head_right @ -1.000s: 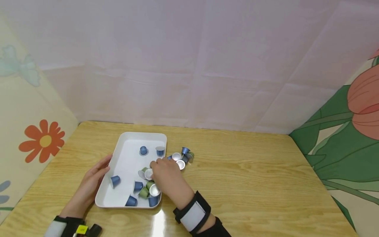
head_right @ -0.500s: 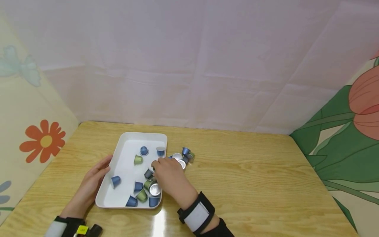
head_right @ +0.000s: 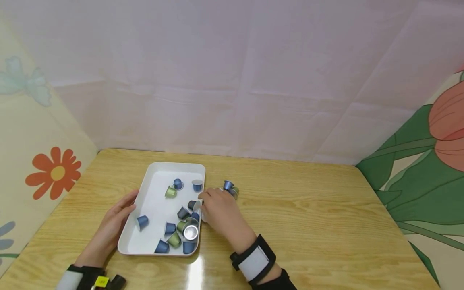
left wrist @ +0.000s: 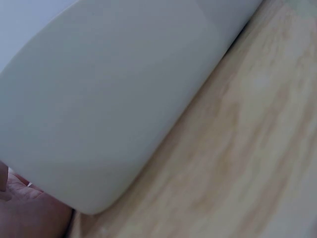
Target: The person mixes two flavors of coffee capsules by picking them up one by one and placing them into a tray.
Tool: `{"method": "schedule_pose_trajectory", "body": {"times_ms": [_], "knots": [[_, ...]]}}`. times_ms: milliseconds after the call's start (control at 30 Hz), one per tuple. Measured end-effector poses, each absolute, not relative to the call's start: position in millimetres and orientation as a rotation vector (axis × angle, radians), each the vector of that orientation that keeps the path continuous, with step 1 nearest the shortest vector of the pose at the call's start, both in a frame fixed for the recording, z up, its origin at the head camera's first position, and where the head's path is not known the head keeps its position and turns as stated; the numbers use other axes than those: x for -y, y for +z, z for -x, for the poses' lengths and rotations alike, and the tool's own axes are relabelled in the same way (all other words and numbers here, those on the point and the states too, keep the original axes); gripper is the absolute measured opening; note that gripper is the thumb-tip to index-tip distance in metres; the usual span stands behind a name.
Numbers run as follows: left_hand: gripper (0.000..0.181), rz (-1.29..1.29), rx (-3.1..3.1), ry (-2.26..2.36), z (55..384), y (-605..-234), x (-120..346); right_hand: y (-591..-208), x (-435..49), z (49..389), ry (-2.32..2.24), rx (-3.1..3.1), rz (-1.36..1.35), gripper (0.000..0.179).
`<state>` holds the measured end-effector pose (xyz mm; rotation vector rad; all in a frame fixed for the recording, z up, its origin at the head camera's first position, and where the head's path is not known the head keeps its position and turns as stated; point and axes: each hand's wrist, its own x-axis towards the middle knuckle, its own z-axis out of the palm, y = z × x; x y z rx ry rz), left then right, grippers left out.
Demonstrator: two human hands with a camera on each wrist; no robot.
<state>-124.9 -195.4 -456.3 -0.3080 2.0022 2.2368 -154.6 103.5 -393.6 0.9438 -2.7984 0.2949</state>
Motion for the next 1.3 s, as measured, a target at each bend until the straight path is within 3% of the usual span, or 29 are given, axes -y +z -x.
{"method": "schedule_pose_trajectory", "body": {"times_ms": [1300], "knots": [[0.053, 0.292, -2.006, 2.253, 124.2, -457.3, 196.5, -419.5, -167.8, 193.3, 0.467, 2.886, -0.493, 0.023]]}}
